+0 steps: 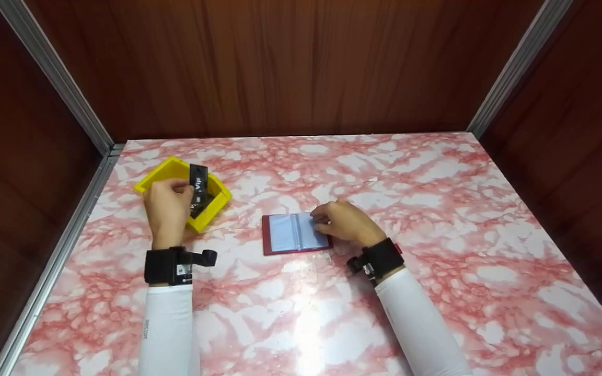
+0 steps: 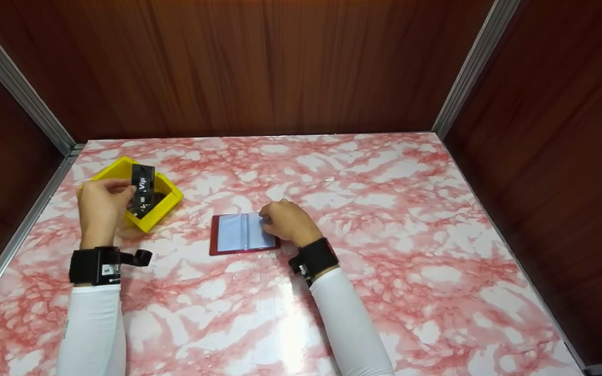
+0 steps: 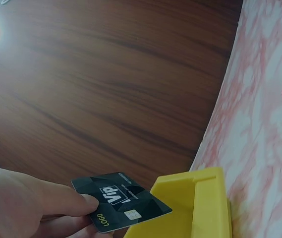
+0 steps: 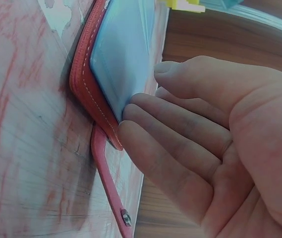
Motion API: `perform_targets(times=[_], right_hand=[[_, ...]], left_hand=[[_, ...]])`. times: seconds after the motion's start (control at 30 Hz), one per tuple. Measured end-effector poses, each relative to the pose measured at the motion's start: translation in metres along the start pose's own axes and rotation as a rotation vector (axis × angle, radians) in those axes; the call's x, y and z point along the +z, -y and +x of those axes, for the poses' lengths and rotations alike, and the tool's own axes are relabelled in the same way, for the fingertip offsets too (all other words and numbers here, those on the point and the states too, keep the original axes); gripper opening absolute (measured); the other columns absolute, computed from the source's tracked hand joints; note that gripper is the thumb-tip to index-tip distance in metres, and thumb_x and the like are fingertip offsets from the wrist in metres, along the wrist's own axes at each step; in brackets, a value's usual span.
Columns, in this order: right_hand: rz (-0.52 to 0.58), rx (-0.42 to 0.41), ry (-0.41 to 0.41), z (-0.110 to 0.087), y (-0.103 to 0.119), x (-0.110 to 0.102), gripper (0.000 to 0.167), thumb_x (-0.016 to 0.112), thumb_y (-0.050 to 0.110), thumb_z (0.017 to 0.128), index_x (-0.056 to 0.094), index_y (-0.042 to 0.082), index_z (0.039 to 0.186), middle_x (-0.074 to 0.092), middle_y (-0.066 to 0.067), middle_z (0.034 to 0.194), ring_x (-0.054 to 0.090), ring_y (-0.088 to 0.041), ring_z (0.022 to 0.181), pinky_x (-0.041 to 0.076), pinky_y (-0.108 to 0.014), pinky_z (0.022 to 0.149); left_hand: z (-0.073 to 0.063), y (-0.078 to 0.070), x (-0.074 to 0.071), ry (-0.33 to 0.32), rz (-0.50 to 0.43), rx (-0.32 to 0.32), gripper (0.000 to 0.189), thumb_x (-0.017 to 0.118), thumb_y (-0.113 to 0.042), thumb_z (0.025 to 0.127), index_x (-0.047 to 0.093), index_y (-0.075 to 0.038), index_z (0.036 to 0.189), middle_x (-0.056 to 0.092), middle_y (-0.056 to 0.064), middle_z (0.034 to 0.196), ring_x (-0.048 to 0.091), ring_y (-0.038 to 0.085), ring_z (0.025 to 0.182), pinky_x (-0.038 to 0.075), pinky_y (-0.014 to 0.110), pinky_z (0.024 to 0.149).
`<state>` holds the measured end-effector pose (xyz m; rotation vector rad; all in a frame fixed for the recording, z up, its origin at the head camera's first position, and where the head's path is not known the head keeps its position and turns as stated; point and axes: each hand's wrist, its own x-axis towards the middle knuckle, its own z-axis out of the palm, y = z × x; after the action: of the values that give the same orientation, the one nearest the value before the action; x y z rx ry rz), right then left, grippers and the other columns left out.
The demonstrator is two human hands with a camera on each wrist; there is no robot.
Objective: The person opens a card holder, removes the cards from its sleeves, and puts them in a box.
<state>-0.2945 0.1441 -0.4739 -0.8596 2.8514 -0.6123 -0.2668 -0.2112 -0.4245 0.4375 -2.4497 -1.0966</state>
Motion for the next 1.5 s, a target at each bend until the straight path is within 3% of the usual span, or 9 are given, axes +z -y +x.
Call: perform_targets(times=[0.23,0.53,0.87,1.2,1.5], right_hand=[[-0.006,-0.004,0.007,0.000,0.000,0.000,0.031,0.066,0.024,0.083,0.066,0.013,0.112,0.070,-0.001,0.104,0.065,-0.011,0.095,0.051,-0.031,0.085],[-0.020,-0.027,-0.004,0.000,0.002,-0.002,0.030,0.065,0.025,0.084,0.067,0.012,0.111,0.070,0.000,0.105,0.065,-0.013,0.098,0.050,-0.034,0.088],[-0.017,-0.025,0.000,0.002,0.003,-0.002,0.030,0.065,0.025,0.084,0.067,0.012,0.112,0.070,0.000,0.105,0.064,-0.012,0.099,0.050,-0.033,0.089],[-0.021,-0.026,0.001,0.002,0.001,-0.001,0.031,0.065,0.027,0.084,0.067,0.012,0.112,0.070,0.000,0.104,0.065,-0.011,0.097,0.049,-0.034,0.090],[-0.001,-0.013,0.005,0.000,-0.001,-0.001,0.031,0.066,0.025,0.084,0.066,0.012,0.112,0.070,0.000,0.104,0.065,-0.011,0.095,0.051,-0.031,0.085]], left_hand=[[0.005,0.009,0.001,-0.061,0.056,0.051,0.019,0.062,-0.012,0.084,0.073,-0.009,0.099,0.072,0.011,0.091,0.064,0.028,0.088,0.049,0.039,0.081],[0.004,0.010,0.016,-0.081,0.237,0.161,0.016,0.060,-0.007,0.084,0.073,-0.004,0.094,0.070,0.018,0.093,0.063,0.041,0.087,0.048,0.051,0.078],[0.003,0.013,0.030,-0.023,0.346,0.202,0.025,0.048,-0.004,0.087,0.072,-0.003,0.080,0.068,0.023,0.087,0.062,0.046,0.079,0.048,0.057,0.069],[0.001,0.014,0.036,-0.059,0.404,0.208,0.026,0.044,-0.002,0.087,0.068,0.001,0.078,0.066,0.025,0.085,0.062,0.047,0.076,0.047,0.056,0.065],[0.002,0.016,0.039,-0.067,0.450,0.250,0.022,0.046,0.001,0.084,0.068,0.004,0.079,0.065,0.027,0.081,0.062,0.047,0.072,0.046,0.055,0.061]])
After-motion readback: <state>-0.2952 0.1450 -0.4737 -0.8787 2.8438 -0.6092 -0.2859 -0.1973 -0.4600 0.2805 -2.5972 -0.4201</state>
